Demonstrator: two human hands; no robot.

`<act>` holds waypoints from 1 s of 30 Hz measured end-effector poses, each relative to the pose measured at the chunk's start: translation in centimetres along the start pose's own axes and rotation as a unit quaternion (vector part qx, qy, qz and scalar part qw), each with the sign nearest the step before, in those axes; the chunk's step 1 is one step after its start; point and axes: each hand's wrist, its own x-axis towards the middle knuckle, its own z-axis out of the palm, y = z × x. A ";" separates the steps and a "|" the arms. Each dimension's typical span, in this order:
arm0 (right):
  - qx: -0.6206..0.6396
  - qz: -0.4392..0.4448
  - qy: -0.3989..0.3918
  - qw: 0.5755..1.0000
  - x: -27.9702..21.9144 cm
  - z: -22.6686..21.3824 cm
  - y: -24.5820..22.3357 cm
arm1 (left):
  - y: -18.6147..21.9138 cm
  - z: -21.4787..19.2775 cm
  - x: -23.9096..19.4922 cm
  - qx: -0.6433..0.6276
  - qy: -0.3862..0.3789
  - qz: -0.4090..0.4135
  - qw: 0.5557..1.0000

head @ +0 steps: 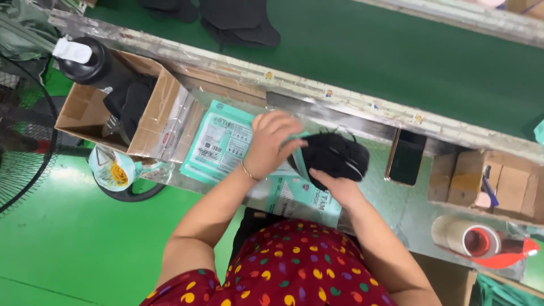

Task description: Packing face masks into plastic bags at a production station.

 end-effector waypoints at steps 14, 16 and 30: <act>-0.237 -0.210 -0.109 0.942 0.1 0.6 1.3 | 1.6 1.7 -1.1 -0.055 -0.055 -0.085 0.993; -0.383 0.145 -0.179 0.895 0.9 2.4 -2.8 | 3.6 1.8 -0.2 -0.053 -0.080 -0.011 0.995; -0.042 -0.047 -0.015 0.998 1.0 -0.5 -1.1 | 0.4 0.8 -1.5 -0.015 -0.161 -0.050 0.986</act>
